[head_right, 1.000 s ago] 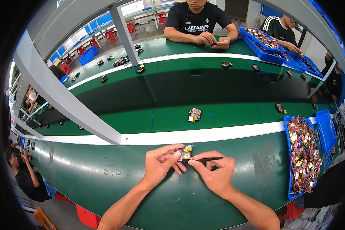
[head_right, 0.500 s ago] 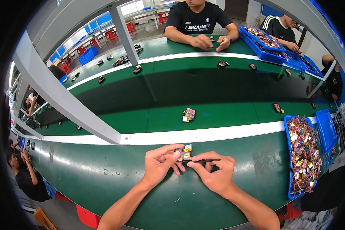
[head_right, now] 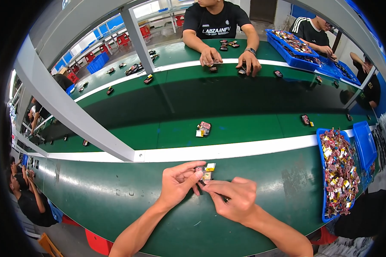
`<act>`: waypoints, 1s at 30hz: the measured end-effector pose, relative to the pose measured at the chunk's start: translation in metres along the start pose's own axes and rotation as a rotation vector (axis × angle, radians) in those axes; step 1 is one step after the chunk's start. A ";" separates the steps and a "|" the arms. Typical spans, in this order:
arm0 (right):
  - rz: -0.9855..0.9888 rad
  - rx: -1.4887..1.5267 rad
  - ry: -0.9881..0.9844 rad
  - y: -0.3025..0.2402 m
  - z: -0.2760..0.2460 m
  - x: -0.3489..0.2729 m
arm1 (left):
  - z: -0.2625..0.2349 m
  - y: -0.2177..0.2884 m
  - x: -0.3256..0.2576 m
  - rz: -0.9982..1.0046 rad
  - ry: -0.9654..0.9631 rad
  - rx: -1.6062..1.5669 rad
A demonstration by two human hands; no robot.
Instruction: The person is assembling or inspecting small electronic components on a green assembly line, using a black tool to manipulate small parts.
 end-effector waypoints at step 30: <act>0.218 0.128 0.121 0.049 -0.015 0.000 | -0.077 0.058 0.135 0.419 0.235 1.616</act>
Point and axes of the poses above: each hand's wrist, its own x-axis towards the middle knuckle, its own z-axis out of the palm, y = z × x, the point moved 6 cm from there along x, towards the middle knuckle, and after that the axes turned 13 degrees about z, right-handed, at the moved point
